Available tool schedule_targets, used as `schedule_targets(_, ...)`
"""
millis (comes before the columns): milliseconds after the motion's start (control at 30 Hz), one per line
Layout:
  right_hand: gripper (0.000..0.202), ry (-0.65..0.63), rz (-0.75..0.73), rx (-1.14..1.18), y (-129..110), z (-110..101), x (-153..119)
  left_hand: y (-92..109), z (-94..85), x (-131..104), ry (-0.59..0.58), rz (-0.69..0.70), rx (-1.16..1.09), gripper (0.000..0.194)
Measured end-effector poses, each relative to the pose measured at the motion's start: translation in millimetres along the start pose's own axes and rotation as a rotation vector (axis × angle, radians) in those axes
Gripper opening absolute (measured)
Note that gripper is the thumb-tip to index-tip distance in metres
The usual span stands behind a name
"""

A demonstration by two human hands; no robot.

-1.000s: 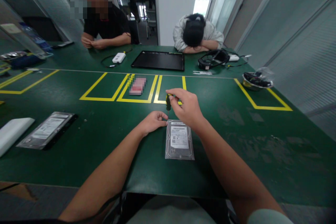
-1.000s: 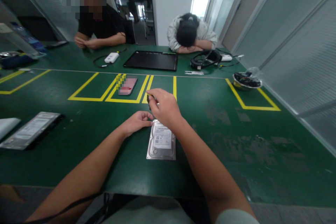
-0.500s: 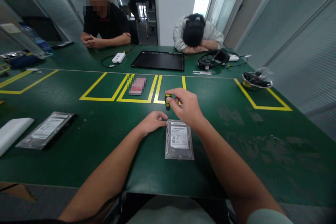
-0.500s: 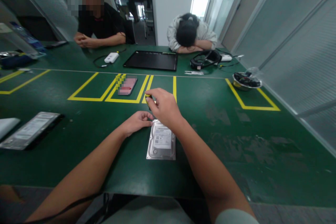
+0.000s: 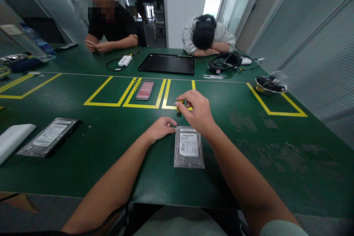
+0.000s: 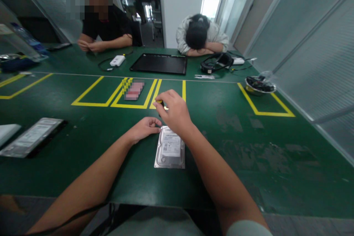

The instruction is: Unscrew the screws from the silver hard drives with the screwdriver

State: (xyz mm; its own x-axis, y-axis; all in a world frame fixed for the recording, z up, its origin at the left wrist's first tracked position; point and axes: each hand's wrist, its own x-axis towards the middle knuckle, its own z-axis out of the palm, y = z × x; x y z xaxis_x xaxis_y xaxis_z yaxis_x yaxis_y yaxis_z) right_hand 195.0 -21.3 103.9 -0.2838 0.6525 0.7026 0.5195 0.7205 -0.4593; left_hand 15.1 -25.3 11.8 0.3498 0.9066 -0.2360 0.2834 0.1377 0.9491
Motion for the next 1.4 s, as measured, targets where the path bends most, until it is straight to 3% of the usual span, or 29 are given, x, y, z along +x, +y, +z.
schedule_targets(100,0.013,-0.023,-0.043,0.058,-0.6,0.2,0.4,-0.1,-0.1,0.2,-0.005,0.007,-0.001,0.034)
schedule_targets(333,0.012,-0.036,-0.012,0.045,0.1,1.2,-0.3,-0.1,-0.3,0.2,-0.007,0.005,0.007,0.032)
schedule_targets(467,0.025,-0.07,-0.047,0.054,0.5,1.6,-0.9,-0.7,0.1,0.6,-0.002,0.008,-0.012,0.033)
schedule_targets(700,0.011,-0.039,0.007,0.034,0.8,2.6,-1.5,1.6,0.6,-0.6,0.007,-0.005,-0.005,0.033)
schedule_targets(867,0.023,-0.069,-0.06,0.043,0.2,0.7,-0.8,-1.1,0.0,0.7,0.006,0.013,-0.005,0.033)
schedule_targets(1100,0.01,-0.029,-0.006,0.037,2.3,1.3,-0.3,0.4,0.3,-0.6,-0.003,0.0,-0.004,0.031)
schedule_targets(1267,0.023,-0.057,-0.064,0.069,3.6,0.5,-0.1,1.9,1.1,-1.7,0.008,-0.011,-0.001,0.031)
schedule_targets(1400,0.016,-0.064,-0.045,0.101,1.5,1.2,0.0,2.6,0.7,-1.9,0.007,0.014,0.02,0.028)
